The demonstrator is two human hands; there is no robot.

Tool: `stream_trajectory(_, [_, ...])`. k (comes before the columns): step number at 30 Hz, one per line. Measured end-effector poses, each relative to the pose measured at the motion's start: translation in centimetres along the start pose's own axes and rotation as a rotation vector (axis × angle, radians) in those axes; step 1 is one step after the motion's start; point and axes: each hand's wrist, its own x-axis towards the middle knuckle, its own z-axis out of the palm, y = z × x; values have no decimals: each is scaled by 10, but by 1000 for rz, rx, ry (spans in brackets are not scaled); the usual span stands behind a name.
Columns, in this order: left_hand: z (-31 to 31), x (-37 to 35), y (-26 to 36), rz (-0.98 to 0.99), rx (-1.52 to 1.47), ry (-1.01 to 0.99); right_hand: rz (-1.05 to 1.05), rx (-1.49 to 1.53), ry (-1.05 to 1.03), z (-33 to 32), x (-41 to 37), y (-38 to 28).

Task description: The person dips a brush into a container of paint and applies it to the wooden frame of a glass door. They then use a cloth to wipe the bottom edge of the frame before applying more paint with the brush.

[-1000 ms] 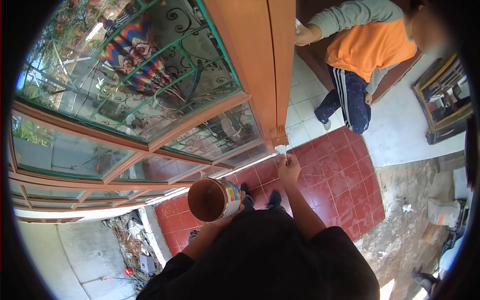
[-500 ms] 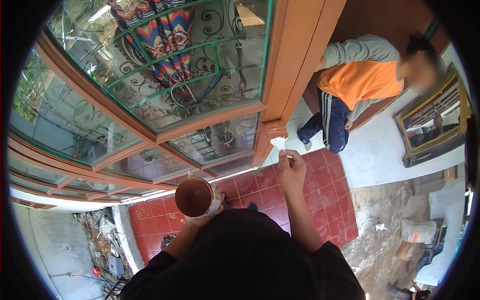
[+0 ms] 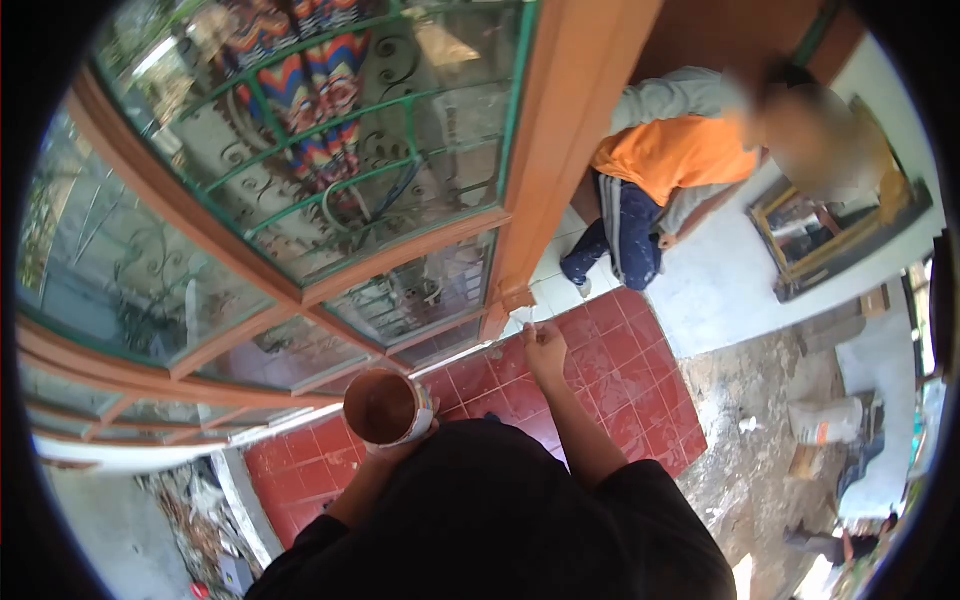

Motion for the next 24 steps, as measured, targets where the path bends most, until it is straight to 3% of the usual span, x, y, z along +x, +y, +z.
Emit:
stream_trajectory(2, [-32,10,23,409,1683,-203,-16,-104,71,2,0,16])
stream_trajectory(4, [-38,12,41,186,1282,-204,-11,-206,152,0,1,13])
stream_trajectory(11, [-17,7,59,6,1156,-297,-89,-73,154,-49,-10,-152])
stream_trajectory(17, [-1,-3,65,-58,935,-312,-344,363,313,-68,-26,-218])
stream_trajectory(18, [1,-5,66,-65,894,-314,-349,360,318,-64,-24,-215])
stream_trajectory(20, [3,-8,69,-75,810,-316,-378,78,422,-52,-17,-187])
stream_trajectory(22, [-4,-9,76,-81,767,-312,-314,-80,379,-35,-10,-139])
stream_trajectory(24, [-18,-2,85,158,1354,-263,-280,-94,351,-20,-1,-79])
